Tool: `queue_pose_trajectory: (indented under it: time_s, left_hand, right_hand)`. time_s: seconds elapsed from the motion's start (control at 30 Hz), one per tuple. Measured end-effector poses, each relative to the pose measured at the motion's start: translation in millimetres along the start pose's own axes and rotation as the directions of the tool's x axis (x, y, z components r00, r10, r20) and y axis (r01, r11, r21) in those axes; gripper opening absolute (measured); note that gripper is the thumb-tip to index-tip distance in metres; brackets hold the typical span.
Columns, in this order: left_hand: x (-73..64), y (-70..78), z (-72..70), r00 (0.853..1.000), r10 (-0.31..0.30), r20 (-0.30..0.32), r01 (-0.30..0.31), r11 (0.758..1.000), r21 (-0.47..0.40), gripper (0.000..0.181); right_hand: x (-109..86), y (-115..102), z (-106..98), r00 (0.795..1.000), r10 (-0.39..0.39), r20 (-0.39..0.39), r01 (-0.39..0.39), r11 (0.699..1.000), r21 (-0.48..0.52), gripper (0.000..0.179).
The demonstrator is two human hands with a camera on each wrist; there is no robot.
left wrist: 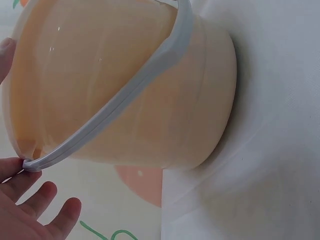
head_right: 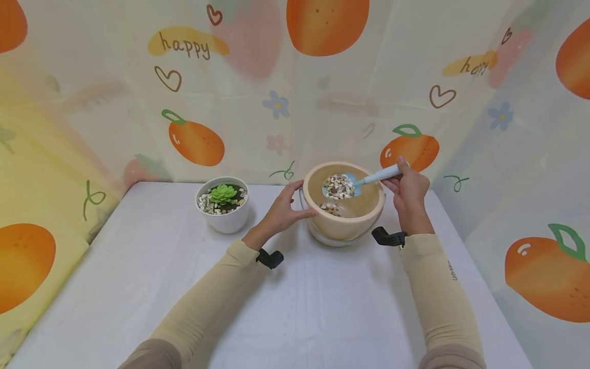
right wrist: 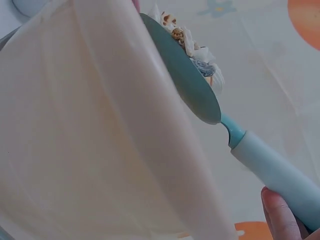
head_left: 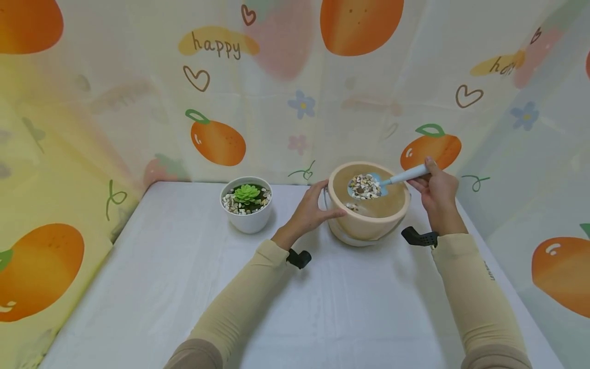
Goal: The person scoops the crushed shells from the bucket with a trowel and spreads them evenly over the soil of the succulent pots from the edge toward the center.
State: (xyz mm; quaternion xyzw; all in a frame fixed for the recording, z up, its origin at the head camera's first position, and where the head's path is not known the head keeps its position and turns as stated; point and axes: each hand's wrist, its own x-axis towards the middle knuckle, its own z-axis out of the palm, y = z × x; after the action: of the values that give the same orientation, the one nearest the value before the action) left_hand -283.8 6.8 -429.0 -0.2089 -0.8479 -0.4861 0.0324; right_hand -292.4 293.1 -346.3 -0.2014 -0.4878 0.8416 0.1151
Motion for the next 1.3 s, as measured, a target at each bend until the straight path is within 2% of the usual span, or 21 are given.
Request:
queue_pose_trajectory:
  time_s: [0.47,0.7,0.87,1.07,1.3]
  left_hand:
    - [-0.4,0.5,-9.5,1.000,0.016,-0.007,-0.016,1.000,0.024,0.091]
    - [-6.0,1.2,-17.9,0.999,-0.041,0.018,0.040,0.998,0.046,0.095]
    - [-10.3,-0.2,-24.1,0.998,-0.055,0.022,0.053,0.996,0.067,0.097]
    - [-13.3,-1.6,-30.6,0.999,-0.047,0.019,0.045,0.996,0.080,0.097]
    - [-15.7,-1.4,-39.8,1.000,-0.006,-0.013,0.008,0.996,0.087,0.095]
  right_hand:
    - [-8.7,-4.2,8.3,1.000,-0.011,-0.005,0.012,0.996,0.085,0.063]
    - [-12.3,-3.4,13.0,1.000,-0.026,-0.014,0.028,0.995,0.095,0.062]
    - [-14.2,-2.4,15.6,0.999,-0.039,-0.023,0.041,0.994,0.097,0.059]
    - [-16.1,-1.0,19.1,0.998,-0.047,-0.032,0.050,0.992,0.113,0.057]
    - [-16.9,0.5,25.4,0.997,-0.058,-0.047,0.063,0.992,0.108,0.058]
